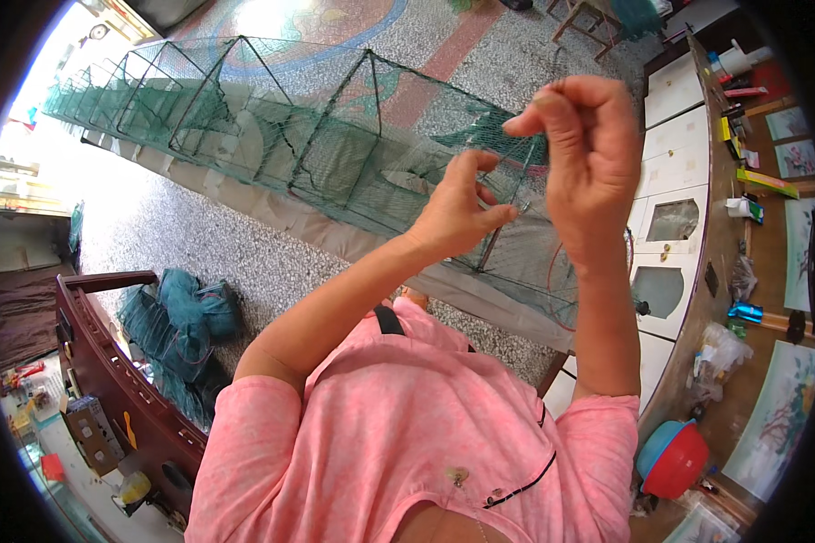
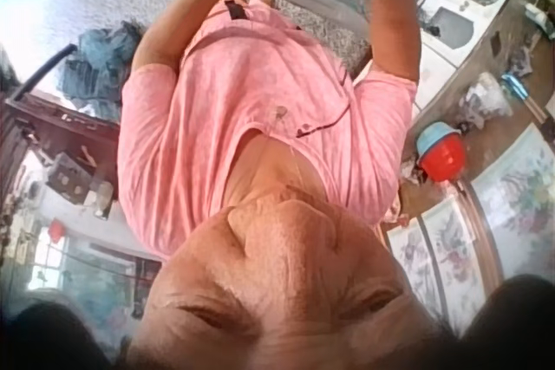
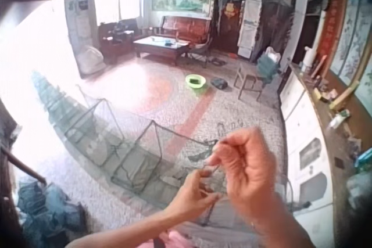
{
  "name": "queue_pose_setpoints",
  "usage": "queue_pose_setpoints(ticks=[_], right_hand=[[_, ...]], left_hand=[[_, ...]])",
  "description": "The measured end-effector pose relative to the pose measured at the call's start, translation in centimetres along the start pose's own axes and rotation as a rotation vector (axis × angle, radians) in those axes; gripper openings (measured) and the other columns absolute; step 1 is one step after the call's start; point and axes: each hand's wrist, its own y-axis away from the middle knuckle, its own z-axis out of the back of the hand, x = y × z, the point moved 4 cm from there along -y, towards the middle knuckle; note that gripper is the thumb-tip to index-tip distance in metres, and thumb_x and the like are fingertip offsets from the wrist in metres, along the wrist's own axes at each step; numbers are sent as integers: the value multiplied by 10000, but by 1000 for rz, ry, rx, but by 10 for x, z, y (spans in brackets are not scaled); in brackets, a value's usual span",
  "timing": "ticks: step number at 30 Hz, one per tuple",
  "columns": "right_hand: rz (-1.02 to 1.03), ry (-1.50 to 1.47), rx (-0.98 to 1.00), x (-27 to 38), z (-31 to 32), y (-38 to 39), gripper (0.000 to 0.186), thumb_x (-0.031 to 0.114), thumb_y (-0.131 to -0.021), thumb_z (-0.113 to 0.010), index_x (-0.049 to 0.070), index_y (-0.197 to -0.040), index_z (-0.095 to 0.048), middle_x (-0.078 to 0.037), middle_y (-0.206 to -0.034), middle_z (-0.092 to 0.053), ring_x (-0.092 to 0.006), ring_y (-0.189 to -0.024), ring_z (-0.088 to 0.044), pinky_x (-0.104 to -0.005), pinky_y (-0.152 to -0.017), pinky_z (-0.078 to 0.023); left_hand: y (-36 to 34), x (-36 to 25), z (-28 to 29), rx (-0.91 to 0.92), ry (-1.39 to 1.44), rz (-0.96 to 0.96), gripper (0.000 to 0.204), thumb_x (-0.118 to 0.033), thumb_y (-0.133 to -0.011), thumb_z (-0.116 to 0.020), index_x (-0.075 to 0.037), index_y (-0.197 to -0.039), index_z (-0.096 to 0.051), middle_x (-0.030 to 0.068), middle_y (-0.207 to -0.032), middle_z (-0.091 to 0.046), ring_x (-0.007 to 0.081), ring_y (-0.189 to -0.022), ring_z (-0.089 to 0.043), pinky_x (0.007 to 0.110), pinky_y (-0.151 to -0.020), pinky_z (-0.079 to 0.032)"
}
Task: The person repairs a large mesh fishing trap by hand, threading thin cords through the netting to mend gaps and secure the structure while sitting on the floor.
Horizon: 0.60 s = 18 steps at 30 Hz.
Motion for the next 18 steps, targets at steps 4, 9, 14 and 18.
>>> queue_pose_setpoints(ticks=[4,9,14,18], right_hand=[[63,-33,-40,13,19,7,74,107,-902,-566,50,-902,-519,-28,-703,-574,-89,-619,-579,-234,-556,-464],[185,356,113,26,54,15,92,34,-809,-626,39,-867,-554,-99,-740,-587,-230,-597,-587,-281,-574,-465],[-428,425,468,-12,107,43,137,110,-784,-639,4,-870,-640,-98,-641,-622,-167,-531,-572,-255,-515,-441],[-794,72,523,-38,122,51,127,132,-874,-576,17,-865,-628,-32,-660,-612,-47,-489,-506,-185,-430,-407]], left_hand=[[4,-25,-4,14,-141,-251,602,-48,-730,-685,-75,-1271,-421,66,-1105,-485,140,-807,-504,267,-690,-449],[1,-31,0,56,-41,-346,269,14,-799,-597,-41,-1061,-587,20,-949,-557,99,-795,-512,247,-697,-440],[-6,-22,8,38,-138,-272,119,7,-879,-526,-31,-956,-608,5,-926,-579,81,-857,-534,231,-756,-440],[-3,-24,5,4,-275,-293,97,7,-864,-531,-28,-922,-600,23,-884,-564,106,-831,-543,239,-742,-442]])
